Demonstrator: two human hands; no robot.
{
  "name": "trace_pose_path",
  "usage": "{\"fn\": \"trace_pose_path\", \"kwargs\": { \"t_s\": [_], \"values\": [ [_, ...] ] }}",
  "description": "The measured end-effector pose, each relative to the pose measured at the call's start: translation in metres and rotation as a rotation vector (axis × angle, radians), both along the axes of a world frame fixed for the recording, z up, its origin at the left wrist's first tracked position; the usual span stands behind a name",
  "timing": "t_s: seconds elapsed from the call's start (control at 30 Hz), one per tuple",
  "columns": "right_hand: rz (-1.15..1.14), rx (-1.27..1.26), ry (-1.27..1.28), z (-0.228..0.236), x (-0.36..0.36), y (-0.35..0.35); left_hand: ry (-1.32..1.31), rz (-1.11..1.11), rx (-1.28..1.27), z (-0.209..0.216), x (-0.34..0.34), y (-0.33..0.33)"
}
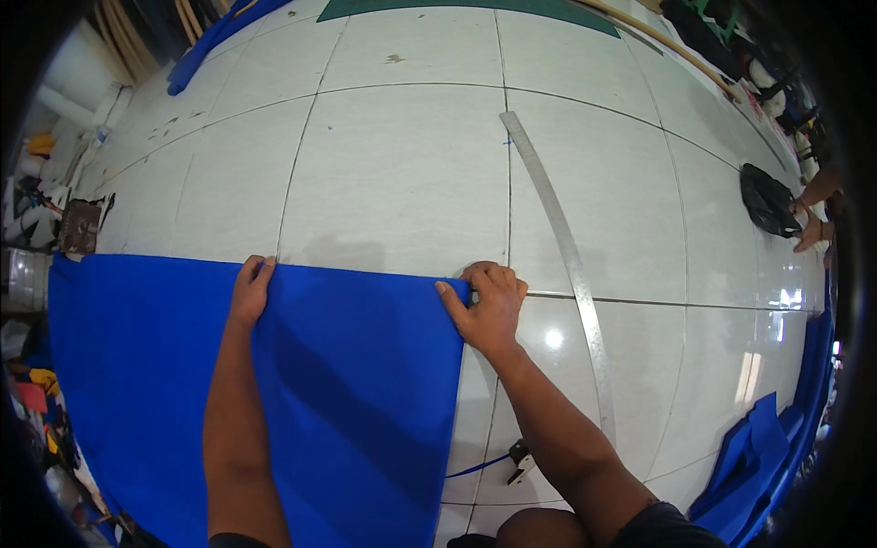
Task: The person works with blue textile on the floor, using a chalk marker to draw lines and a clip to hold layers together.
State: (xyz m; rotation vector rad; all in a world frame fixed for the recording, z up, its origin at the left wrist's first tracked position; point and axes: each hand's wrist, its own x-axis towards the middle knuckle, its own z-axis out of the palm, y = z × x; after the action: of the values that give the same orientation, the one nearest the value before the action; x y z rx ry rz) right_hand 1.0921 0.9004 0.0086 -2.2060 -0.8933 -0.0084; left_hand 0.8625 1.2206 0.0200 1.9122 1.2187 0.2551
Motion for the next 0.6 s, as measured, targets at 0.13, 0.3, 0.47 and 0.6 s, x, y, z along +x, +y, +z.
{"fn": "trace_pose_path", "kwargs": {
  "t_s": [0.13, 0.3, 0.47, 0.6],
  "values": [
    [0.007, -0.006, -0.005, 0.000, 0.000, 0.000, 0.035, 0.035, 0.029, 0.000, 0.003, -0.004],
    [-0.003, 0.013, -0.024, -0.002, 0.001, 0.000, 0.156, -0.042, 0.262, -0.007, 0.005, -0.005],
    [-0.003, -0.007, -0.010, 0.002, 0.000, 0.000, 0.343, -0.093, 0.491, -0.007, 0.013, -0.019],
    [-0.010, -0.027, -0.020, -0.002, -0.003, 0.002, 0.208, 0.026, 0.506, 0.002, 0.007, -0.036]
  ]
}}
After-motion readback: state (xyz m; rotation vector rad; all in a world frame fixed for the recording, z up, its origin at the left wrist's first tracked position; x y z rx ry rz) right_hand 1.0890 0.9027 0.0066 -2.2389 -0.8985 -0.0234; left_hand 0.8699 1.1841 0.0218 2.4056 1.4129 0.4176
